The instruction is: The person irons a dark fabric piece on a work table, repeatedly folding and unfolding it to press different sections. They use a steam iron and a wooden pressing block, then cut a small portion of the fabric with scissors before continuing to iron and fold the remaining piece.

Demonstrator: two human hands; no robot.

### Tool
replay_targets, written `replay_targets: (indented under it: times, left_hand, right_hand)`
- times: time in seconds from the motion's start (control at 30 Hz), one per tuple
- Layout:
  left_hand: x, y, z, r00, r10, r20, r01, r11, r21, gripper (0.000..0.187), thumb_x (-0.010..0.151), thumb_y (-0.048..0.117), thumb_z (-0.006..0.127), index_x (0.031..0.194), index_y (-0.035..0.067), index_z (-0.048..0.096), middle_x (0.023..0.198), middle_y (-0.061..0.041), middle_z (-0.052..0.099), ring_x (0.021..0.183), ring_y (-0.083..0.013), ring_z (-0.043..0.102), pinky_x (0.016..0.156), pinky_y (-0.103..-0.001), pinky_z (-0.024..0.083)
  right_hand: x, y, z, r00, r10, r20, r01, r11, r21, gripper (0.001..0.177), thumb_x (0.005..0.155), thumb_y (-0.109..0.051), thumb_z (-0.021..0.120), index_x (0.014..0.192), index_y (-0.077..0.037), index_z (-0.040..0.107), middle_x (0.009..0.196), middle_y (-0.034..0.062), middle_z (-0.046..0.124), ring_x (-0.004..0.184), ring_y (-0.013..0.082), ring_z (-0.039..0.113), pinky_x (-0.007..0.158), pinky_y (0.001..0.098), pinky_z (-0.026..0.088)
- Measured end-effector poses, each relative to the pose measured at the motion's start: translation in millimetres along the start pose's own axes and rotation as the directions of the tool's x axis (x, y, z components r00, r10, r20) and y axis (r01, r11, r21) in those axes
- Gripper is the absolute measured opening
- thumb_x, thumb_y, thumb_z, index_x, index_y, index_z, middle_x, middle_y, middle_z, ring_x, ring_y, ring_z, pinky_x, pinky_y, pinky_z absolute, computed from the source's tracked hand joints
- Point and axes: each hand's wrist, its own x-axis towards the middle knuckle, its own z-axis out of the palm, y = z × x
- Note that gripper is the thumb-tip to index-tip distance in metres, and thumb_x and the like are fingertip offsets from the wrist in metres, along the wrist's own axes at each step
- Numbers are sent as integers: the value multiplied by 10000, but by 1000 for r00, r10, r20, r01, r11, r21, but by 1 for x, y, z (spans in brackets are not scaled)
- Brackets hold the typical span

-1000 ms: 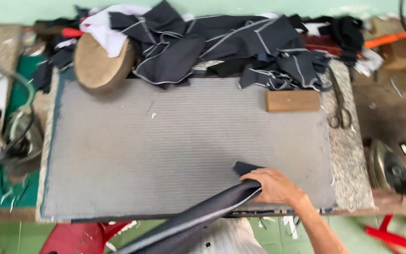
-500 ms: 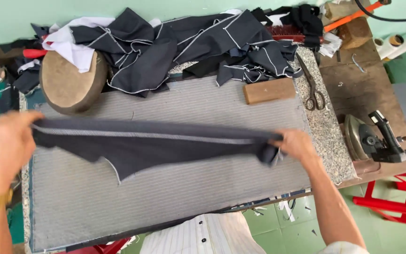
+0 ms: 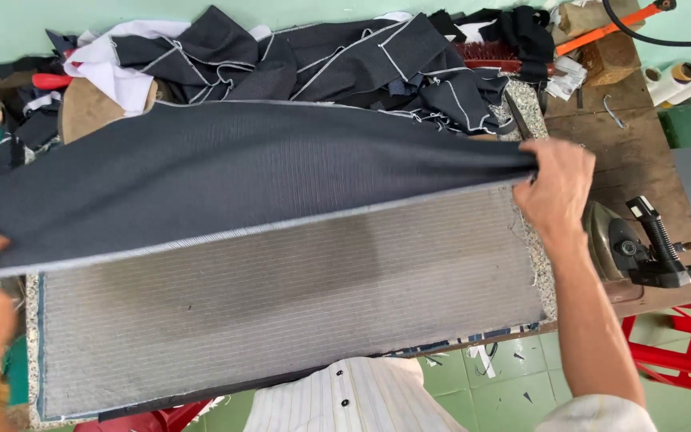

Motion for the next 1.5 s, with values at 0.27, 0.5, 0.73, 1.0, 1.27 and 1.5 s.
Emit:
replay_targets:
  times: [0.27,0.5,0.73,1.0,1.27,1.5]
  left_hand:
    - [-91,69,96,993,-97,62,90,989,115,448,803,-168,513,1136,-22,775,1212,-184,763,1125,-414,686,1107,-499,570]
    - [-127,57,125,938,-315,144,276,931,238,431,933,-77,543,1233,99,799,1291,-72,770,1335,-310,653,1098,-476,510]
    - [-124,43,126,949,-290,125,259,940,222,489,835,-97,520,1219,49,787,1241,-100,774,1226,-331,678,1061,-483,546]
    - [-135,37,154,922,-340,186,293,926,239,442,865,-49,542,1201,100,789,1247,-77,771,1229,-336,667,1074,-462,556]
    - [-134,28,141,953,-300,31,294,947,128,453,805,-96,518,1156,23,778,1297,-159,747,1187,-347,679,1128,-432,512]
    - [-155,42,112,907,-396,142,388,918,80,462,851,-114,464,1162,5,784,1382,-142,723,1309,-342,639,1114,-468,533]
  right_hand:
    - [-125,1,128,955,212,206,-238,965,112,340,872,-77,583,1171,-128,736,1229,95,718,1043,343,643,910,494,466]
    - [-112,-29,161,936,240,260,-321,883,343,412,884,-89,593,1293,-79,649,1317,153,595,1228,346,562,1041,461,460]
    - [-87,-29,212,935,253,247,-302,936,183,446,927,-85,579,1368,-125,629,1432,65,572,1104,375,562,811,516,560]
    - [-69,-12,226,945,211,251,-227,973,38,101,958,-227,699,1027,-177,753,936,71,635,871,333,621,596,506,541]
    - [-53,-23,168,754,404,518,-480,877,14,141,961,-259,595,949,-137,666,1077,76,551,758,293,636,697,491,543]
    - [-149,13,129,965,148,217,-141,989,-48,115,885,-209,771,868,-162,668,991,-11,577,549,122,458,368,263,379]
